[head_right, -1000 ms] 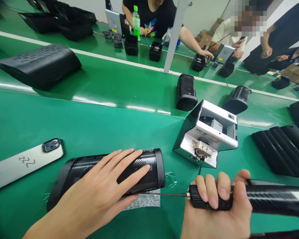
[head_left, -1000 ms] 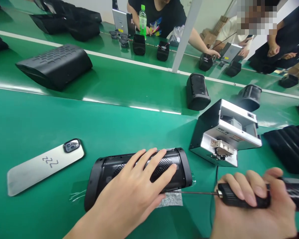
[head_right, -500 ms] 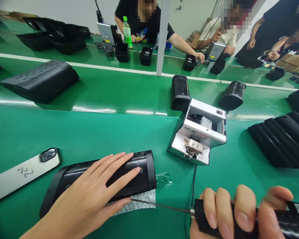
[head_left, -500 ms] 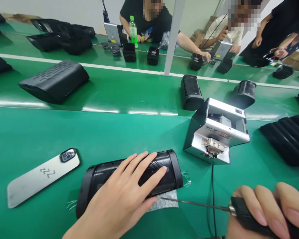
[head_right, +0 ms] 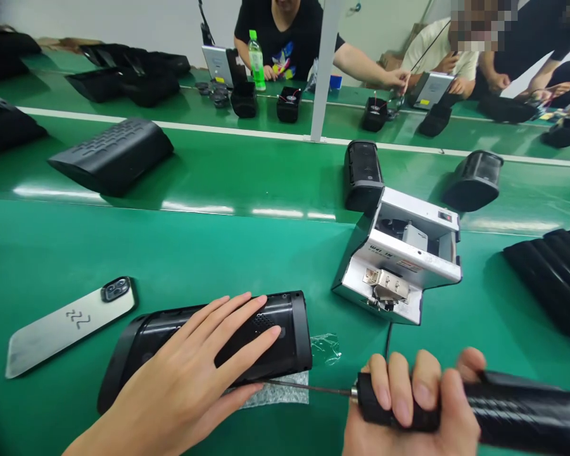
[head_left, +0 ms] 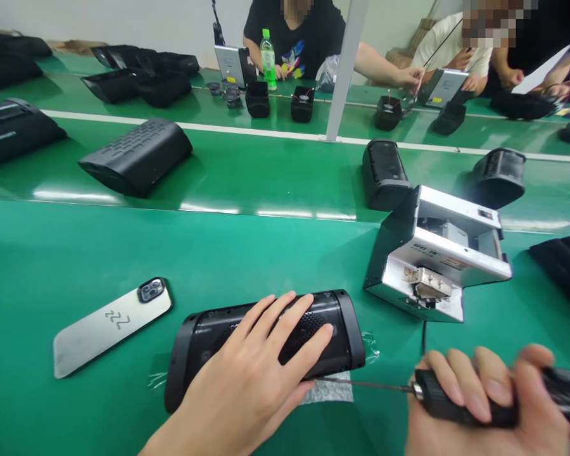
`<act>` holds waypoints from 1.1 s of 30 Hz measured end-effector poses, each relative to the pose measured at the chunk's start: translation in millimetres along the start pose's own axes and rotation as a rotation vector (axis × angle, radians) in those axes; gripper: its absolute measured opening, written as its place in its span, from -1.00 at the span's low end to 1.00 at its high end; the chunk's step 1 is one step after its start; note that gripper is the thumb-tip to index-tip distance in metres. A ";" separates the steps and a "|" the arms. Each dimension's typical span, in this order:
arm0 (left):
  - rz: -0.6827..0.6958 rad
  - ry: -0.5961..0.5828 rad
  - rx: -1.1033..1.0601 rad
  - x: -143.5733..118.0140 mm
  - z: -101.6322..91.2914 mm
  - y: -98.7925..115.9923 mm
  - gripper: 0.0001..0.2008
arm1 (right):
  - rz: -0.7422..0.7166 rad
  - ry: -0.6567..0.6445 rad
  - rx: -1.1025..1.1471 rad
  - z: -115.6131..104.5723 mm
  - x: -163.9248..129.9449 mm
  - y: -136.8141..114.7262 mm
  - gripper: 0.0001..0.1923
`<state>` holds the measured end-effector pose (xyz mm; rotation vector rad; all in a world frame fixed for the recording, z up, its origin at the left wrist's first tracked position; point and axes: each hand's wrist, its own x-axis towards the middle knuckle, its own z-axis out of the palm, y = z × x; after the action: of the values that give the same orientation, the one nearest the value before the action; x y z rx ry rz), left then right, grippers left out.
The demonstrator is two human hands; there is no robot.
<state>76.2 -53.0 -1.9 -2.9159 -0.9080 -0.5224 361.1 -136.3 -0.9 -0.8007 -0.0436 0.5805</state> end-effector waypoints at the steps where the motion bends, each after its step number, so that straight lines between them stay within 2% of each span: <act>1: 0.005 0.008 0.002 -1.0 0.9 0.0 -0.49 | 0.012 0.044 0.008 6.1 -1.1 5.6 -0.24; 8: 0.067 0.032 0.022 -2.8 -0.6 -18.1 -0.52 | 0.073 0.211 0.146 12.4 -0.1 31.7 -0.12; 12: 0.158 0.070 0.052 -3.4 2.2 -30.9 -0.41 | 0.135 0.220 0.201 26.5 -8.2 39.3 -0.16; 15: 0.164 0.091 0.080 -4.7 5.5 -35.4 -0.40 | 0.087 0.217 0.234 36.8 -16.0 36.1 -0.19; 17: 0.156 0.086 0.111 -6.6 7.3 -37.3 -0.37 | 0.021 0.219 0.239 36.4 -17.3 24.9 -0.19; 21: 0.110 0.029 0.128 -11.9 7.7 -38.2 -0.28 | -0.055 0.169 0.201 19.1 -11.2 -7.2 -0.16; 24: 0.109 -0.035 0.133 -16.0 4.9 -35.8 -0.24 | -0.079 0.099 0.138 9.4 -10.7 -19.4 -0.19; 29: 0.082 -0.017 0.118 -24.5 -1.2 -28.3 -0.24 | -0.179 -0.090 -0.011 10.7 -18.6 -11.9 -0.39; 33: -0.019 -0.034 0.174 -34.9 -8.7 -31.1 -0.25 | -0.156 -0.170 -0.069 9.6 -14.9 -4.7 -0.39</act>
<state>29.3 -47.4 -7.1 -2.7700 -0.9344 -0.3753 348.3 -140.0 11.7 -0.8053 -0.2812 0.4996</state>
